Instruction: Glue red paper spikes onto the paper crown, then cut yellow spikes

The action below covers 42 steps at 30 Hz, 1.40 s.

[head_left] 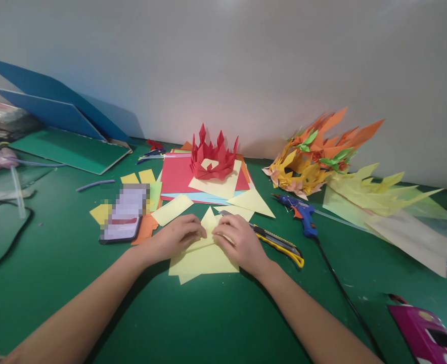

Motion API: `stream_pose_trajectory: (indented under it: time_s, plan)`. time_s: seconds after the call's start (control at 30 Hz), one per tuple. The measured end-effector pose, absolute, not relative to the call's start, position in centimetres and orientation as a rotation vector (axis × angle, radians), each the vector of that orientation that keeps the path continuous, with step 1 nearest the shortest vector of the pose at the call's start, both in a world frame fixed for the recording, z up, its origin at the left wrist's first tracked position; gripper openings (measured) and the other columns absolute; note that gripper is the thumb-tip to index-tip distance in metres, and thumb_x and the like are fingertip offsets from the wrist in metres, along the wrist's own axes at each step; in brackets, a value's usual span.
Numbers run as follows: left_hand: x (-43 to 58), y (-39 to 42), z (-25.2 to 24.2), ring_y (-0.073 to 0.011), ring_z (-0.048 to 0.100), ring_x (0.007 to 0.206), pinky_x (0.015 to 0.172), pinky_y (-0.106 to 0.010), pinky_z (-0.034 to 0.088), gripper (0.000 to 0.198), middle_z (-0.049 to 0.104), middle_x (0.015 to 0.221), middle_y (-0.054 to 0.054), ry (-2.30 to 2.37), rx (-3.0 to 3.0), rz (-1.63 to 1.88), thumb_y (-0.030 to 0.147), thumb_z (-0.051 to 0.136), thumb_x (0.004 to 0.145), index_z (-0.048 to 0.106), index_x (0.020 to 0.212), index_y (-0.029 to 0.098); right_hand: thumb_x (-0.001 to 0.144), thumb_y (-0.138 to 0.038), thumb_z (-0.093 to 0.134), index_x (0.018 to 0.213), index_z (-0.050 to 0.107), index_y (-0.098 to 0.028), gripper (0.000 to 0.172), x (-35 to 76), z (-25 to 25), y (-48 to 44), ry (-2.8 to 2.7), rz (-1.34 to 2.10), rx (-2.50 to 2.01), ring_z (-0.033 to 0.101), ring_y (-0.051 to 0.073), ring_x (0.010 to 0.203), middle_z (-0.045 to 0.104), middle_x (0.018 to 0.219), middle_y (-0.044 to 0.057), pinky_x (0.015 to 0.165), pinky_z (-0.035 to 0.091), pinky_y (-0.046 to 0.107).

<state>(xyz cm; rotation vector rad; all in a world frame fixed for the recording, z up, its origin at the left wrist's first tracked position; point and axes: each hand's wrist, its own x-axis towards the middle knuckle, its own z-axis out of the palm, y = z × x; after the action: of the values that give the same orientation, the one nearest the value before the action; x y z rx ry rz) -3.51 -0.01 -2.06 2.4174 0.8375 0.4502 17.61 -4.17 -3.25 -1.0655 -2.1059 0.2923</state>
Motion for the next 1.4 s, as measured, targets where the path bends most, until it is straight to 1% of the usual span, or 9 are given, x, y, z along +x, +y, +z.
stream_pose_trajectory:
  time_s: [0.1,0.23,0.43,0.67,0.8,1.1,1.2,1.4]
  plan:
    - [-3.6,0.0,-2.2,-0.0152,0.057,0.083,0.074,-0.028,0.048,0.023,0.056,0.091,-0.004,0.825,2.437,0.469,0.015,0.041,0.090,0.063,0.093,0.020,0.092,-0.018,0.045,0.085,0.064,-0.020,0.021,18.3,-3.0,-4.5,-2.292,0.267,-0.970,0.054,0.019,0.078,0.063,0.083,0.007,0.071,0.045,0.033]
    - [-3.5,0.0,-2.2,-0.0150,0.057,0.083,0.072,-0.028,0.048,0.023,0.057,0.091,-0.004,0.818,2.446,0.472,0.014,0.041,0.090,0.064,0.092,0.020,0.092,-0.014,0.044,0.092,0.066,-0.019,0.023,19.1,-3.1,-4.6,-2.354,0.236,-0.929,0.057,0.019,0.081,0.066,0.087,0.008,0.073,0.048,0.034]
    - [-3.4,-0.1,-2.1,-0.0150,0.057,0.082,0.073,-0.028,0.048,0.022,0.057,0.091,-0.005,0.841,2.417,0.473,0.013,0.044,0.089,0.065,0.092,0.020,0.090,-0.010,0.043,0.091,0.068,-0.018,0.026,19.6,-3.2,-4.4,-2.367,0.201,-0.895,0.059,0.019,0.081,0.068,0.088,0.007,0.073,0.050,0.034]
    - [-3.4,-0.2,-2.0,-0.0149,0.057,0.082,0.072,-0.027,0.048,0.024,0.057,0.090,-0.004,0.839,2.415,0.478,0.018,0.043,0.091,0.066,0.093,0.021,0.090,-0.011,0.043,0.091,0.069,-0.018,0.027,19.8,-3.2,-4.3,-2.393,0.191,-0.879,0.059,0.019,0.081,0.069,0.088,0.007,0.073,0.051,0.033]
    - [-3.5,-0.2,-2.2,-0.0150,0.057,0.083,0.073,-0.027,0.047,0.025,0.056,0.090,-0.005,0.819,2.436,0.480,0.021,0.043,0.093,0.068,0.100,0.022,0.091,-0.013,0.043,0.091,0.068,-0.017,0.026,19.9,-3.2,-4.3,-2.423,0.147,-0.861,0.060,0.019,0.081,0.069,0.088,0.008,0.072,0.050,0.033]
    - [-3.6,-0.2,-2.4,-0.0150,0.056,0.082,0.072,-0.027,0.047,0.027,0.055,0.089,-0.004,0.817,2.470,0.495,0.016,0.045,0.091,0.069,0.102,0.022,0.091,-0.012,0.043,0.091,0.068,-0.017,0.026,19.9,-3.0,-4.4,-2.436,0.112,-0.858,0.061,0.019,0.081,0.070,0.090,0.007,0.071,0.049,0.031]
    - [-3.6,-0.2,-2.3,-0.0149,0.056,0.082,0.072,-0.027,0.047,0.026,0.055,0.089,-0.004,0.820,2.483,0.486,0.015,0.046,0.091,0.068,0.102,0.022,0.091,-0.013,0.044,0.091,0.068,-0.017,0.024,20.0,-3.0,-4.5,-2.435,0.109,-0.868,0.060,0.018,0.081,0.070,0.090,0.006,0.071,0.048,0.030]
    - [-3.6,-0.1,-2.4,-0.0144,0.055,0.082,0.072,-0.026,0.046,0.025,0.054,0.089,-0.004,0.809,2.510,0.484,0.018,0.044,0.093,0.067,0.102,0.022,0.093,-0.014,0.043,0.091,0.066,-0.016,0.024,19.5,-2.8,-4.6,-2.484,0.039,-0.836,0.056,0.017,0.076,0.067,0.085,0.006,0.067,0.043,0.029]
